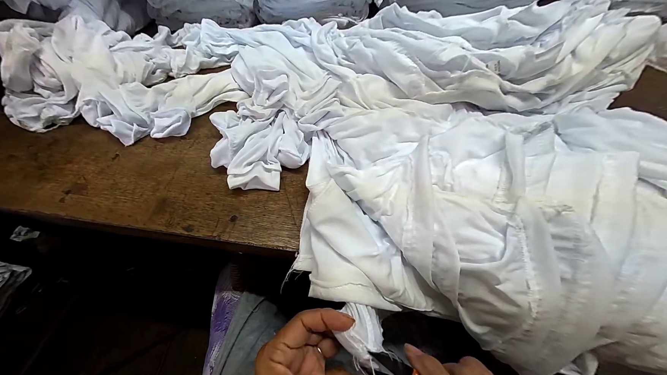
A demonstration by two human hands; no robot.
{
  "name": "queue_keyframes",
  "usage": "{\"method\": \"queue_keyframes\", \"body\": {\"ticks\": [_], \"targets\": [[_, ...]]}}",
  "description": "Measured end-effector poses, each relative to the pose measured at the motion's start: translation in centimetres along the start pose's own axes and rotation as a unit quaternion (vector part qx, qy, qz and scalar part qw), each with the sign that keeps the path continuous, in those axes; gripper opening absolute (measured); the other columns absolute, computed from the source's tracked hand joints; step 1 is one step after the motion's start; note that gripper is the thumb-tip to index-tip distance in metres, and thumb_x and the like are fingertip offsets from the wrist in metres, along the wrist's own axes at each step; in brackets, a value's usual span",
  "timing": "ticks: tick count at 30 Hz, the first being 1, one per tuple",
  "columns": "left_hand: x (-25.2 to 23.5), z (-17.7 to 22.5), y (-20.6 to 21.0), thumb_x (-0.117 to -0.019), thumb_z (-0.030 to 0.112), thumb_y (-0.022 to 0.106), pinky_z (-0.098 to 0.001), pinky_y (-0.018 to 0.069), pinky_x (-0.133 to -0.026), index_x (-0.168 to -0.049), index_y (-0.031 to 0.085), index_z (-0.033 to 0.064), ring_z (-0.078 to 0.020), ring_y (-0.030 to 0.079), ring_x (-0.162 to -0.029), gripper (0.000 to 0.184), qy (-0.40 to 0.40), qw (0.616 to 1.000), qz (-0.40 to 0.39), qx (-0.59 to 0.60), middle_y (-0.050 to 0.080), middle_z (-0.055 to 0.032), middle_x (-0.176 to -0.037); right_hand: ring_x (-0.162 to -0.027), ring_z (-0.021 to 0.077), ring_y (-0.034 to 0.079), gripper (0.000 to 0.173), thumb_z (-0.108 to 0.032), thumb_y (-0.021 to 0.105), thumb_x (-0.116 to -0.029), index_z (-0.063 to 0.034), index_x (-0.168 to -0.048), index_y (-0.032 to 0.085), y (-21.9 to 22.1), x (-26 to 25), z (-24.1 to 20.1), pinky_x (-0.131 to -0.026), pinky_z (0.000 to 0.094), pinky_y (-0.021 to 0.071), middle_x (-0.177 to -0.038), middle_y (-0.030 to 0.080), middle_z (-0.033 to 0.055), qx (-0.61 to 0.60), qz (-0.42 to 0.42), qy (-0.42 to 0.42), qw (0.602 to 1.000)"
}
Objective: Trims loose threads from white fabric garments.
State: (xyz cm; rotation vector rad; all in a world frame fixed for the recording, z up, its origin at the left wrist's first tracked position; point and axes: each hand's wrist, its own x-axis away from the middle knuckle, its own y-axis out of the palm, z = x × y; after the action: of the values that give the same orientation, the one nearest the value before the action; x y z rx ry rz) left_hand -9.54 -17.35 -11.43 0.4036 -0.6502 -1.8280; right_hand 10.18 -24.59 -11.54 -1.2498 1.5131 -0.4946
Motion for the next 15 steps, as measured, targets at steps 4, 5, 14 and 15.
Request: {"method": "queue_keyframes", "body": {"ticks": [4, 5, 14, 15], "targets": [[0.1, 0.0, 0.1, -0.0729, -0.02, 0.078, -0.0386, 0.0639, -0.08, -0.121, 0.061, -0.0099, -0.0226, 0.071, -0.099, 0.052, -0.006, 1.0, 0.007, -0.005, 0.068, -0.0186, -0.114, -0.072, 0.0273, 0.063, 0.031, -0.023, 0.052, -0.105, 0.0005, -0.113, 0.071, 0.4, -0.8, -0.1, -0.06, 0.0371, 0.0498, -0.082, 0.066, 0.0146, 0.007, 0.015, -0.007, 1.0], [0.1, 0.0, 0.1, -0.0728, -0.019, 0.078, -0.0387, 0.0638, -0.08, -0.122, 0.061, -0.0099, -0.0229, 0.071, -0.1, 0.052, -0.007, 1.0, 0.009, -0.007, 0.068, -0.0188, -0.114, -0.071, 0.0272, 0.063, 0.031, -0.023, 0.052, -0.1049, 0.0004, -0.11, 0.071, 0.5, -0.9, 0.0, -0.06, 0.0369, 0.05, -0.081, 0.066, 0.0142, 0.011, 0.015, -0.007, 1.0], [0.0, 0.2, -0.1, -0.0856, -0.012, 0.07, -0.0319, 0.0619, -0.062, -0.119, 0.064, -0.0084, -0.0185, 0.072, -0.078, 0.034, -0.047, 0.995, 0.036, 0.083, 0.071, -0.0212, -0.105, -0.078, 0.0288, 0.064, 0.044, -0.03, 0.04, -0.1082, 0.0029, -0.115, 0.069, -0.5, 0.1, 1.4, -0.066, 0.0401, 0.0519, -0.089, 0.067, 0.0203, -0.13, -0.037, 0.036, 0.99], [0.0, 0.2, 0.0, -0.0856, -0.013, 0.07, -0.031, 0.0614, -0.06, -0.117, 0.065, -0.0082, -0.0176, 0.072, -0.074, 0.032, -0.053, 0.994, 0.046, 0.078, 0.072, -0.0209, -0.102, -0.077, 0.0281, 0.064, 0.045, -0.03, 0.04, -0.1083, 0.0026, -0.116, 0.069, -0.4, 0.0, 1.6, -0.066, 0.0396, 0.0514, -0.089, 0.067, 0.0198, -0.133, -0.036, 0.04, 0.99]]}}
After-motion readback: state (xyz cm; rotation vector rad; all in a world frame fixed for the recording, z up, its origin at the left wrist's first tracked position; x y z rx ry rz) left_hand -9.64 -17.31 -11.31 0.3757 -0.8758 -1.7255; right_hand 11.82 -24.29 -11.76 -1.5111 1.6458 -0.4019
